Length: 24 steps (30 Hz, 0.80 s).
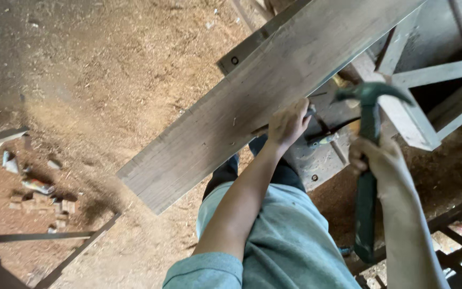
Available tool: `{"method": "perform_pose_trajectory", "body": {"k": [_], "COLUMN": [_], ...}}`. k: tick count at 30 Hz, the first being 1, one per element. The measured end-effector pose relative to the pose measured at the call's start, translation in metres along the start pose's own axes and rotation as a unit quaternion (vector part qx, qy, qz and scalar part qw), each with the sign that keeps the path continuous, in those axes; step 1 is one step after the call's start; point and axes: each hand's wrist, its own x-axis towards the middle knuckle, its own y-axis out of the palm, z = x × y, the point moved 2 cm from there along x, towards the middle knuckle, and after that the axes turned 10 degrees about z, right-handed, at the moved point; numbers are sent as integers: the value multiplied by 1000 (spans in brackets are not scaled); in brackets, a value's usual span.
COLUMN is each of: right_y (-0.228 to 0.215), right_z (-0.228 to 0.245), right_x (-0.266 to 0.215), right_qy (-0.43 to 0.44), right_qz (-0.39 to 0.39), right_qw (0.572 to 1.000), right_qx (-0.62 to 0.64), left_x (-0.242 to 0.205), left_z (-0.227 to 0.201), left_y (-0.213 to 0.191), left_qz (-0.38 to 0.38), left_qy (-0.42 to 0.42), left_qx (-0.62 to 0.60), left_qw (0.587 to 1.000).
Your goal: The person hammers a nail into a wooden board using a hammer and holds the board by hand.
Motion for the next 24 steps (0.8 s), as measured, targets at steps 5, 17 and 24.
{"method": "perform_pose_trajectory", "body": {"k": [5,17,24], "right_y": [-6,-6,-2], "right_z": [-4,-5,8], "right_x": [7,13,15], "right_qy": [15,46,-46], "right_qz": [21,84,54], "right_qw": [1000,994,996], "right_qx": [-11,-44,46], "left_x": [3,2,2], "left_z": [-5,8,5], "left_y": [-1,14,6], "left_qz": [4,31,-36], "left_qy": [-11,-3,16], "left_qx": [28,-2,27], "left_qw": [1000,1000,999]}}
